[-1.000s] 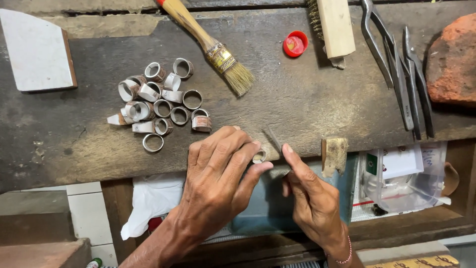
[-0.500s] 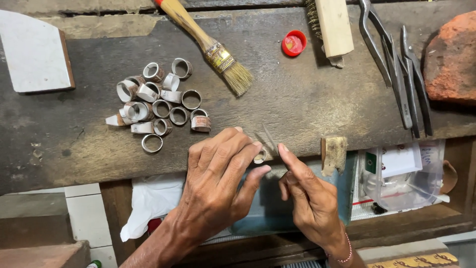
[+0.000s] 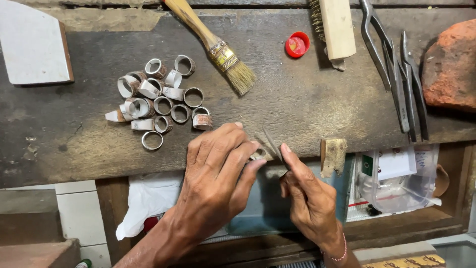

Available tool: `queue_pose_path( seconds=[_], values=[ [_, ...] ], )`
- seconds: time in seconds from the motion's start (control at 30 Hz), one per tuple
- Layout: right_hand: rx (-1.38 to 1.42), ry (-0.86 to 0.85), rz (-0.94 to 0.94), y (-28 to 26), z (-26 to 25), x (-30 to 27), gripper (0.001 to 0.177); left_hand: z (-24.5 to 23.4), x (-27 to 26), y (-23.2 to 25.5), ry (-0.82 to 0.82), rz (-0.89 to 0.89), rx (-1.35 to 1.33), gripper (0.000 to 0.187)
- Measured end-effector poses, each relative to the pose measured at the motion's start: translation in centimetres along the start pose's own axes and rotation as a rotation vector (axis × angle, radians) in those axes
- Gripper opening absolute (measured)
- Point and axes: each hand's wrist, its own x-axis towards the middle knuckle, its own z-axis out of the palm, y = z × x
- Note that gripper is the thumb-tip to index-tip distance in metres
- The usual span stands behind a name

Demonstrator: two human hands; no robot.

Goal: Filing the inner surface of a metal ring to smooth it using a needle file at a jewelry workbench.

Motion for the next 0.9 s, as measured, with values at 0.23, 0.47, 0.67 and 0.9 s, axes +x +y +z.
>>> queue_pose_path(
  seconds=[0.23,0.47,0.67,0.9],
  values=[
    [-0.121,-0.005,-0.076,1.5,-0.9,-1.4,0.041,-0.3,0.1,-1.0,-0.112,0.029,-0.196,0.032],
    [-0.312,-0.035,-0.246,1.8,-2.0,-2.3,0.041,-0.2,0.0,-1.5,-0.144,0.043,-0.32,0.054],
    [-0.545,-0.03,-0.283,1.0,-2.9,-2.8,0.038,-0.2,0.1,-1.7,-0.168,0.033,-0.362,0.055],
    [-0.586,-0.023,-0.273,0.5,-3.3,-2.6,0.038,-0.3,-0.3,-2.1,-0.163,0.051,-0.429,0.058]
  ],
)
